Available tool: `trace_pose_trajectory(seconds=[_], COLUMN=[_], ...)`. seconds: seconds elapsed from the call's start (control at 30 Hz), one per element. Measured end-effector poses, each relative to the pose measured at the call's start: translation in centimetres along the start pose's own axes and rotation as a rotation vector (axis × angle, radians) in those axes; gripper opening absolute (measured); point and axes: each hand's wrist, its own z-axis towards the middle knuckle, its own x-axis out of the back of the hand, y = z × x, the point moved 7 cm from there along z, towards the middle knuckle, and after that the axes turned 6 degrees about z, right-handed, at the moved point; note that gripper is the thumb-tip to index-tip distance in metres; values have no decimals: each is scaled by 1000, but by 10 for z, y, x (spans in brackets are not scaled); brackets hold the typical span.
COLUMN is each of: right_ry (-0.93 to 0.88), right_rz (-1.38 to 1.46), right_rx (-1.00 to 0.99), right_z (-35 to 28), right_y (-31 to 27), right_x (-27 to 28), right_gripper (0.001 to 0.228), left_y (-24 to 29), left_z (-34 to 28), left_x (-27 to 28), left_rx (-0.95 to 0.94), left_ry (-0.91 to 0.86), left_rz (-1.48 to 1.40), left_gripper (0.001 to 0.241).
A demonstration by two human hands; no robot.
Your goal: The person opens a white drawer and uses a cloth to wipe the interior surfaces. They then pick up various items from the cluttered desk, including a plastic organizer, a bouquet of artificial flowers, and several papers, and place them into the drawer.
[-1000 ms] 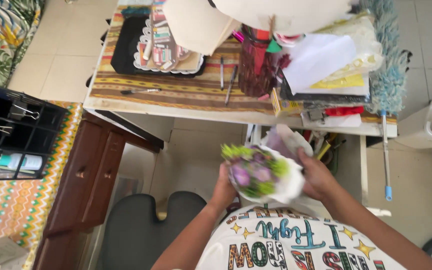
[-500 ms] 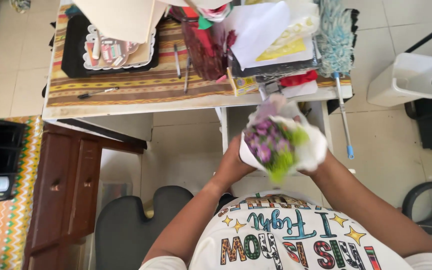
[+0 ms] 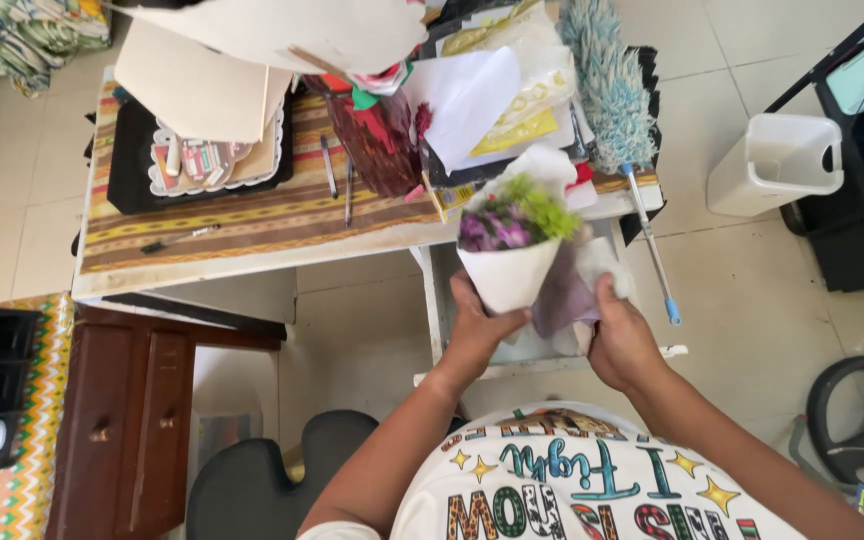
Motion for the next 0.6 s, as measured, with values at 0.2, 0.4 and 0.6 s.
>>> trace_pose_trajectory(seconds=[0.2, 0.4, 0.6], right_ry=[-25, 9, -33], right_rz=[3, -215, -16], right_rx=[120, -73, -9], right_z=[19, 26, 6], right_y=[33, 60, 17], right_x=[29, 54, 8], right_gripper=[68, 69, 70], left_y=[-2, 8, -5], left_z=[3, 4, -9], left_x=[-14, -3, -10], left_rx=[-207, -135, -154], left_ry=[-12, 30, -163], left_rz=[105, -89, -103], left_gripper=[94, 102, 104])
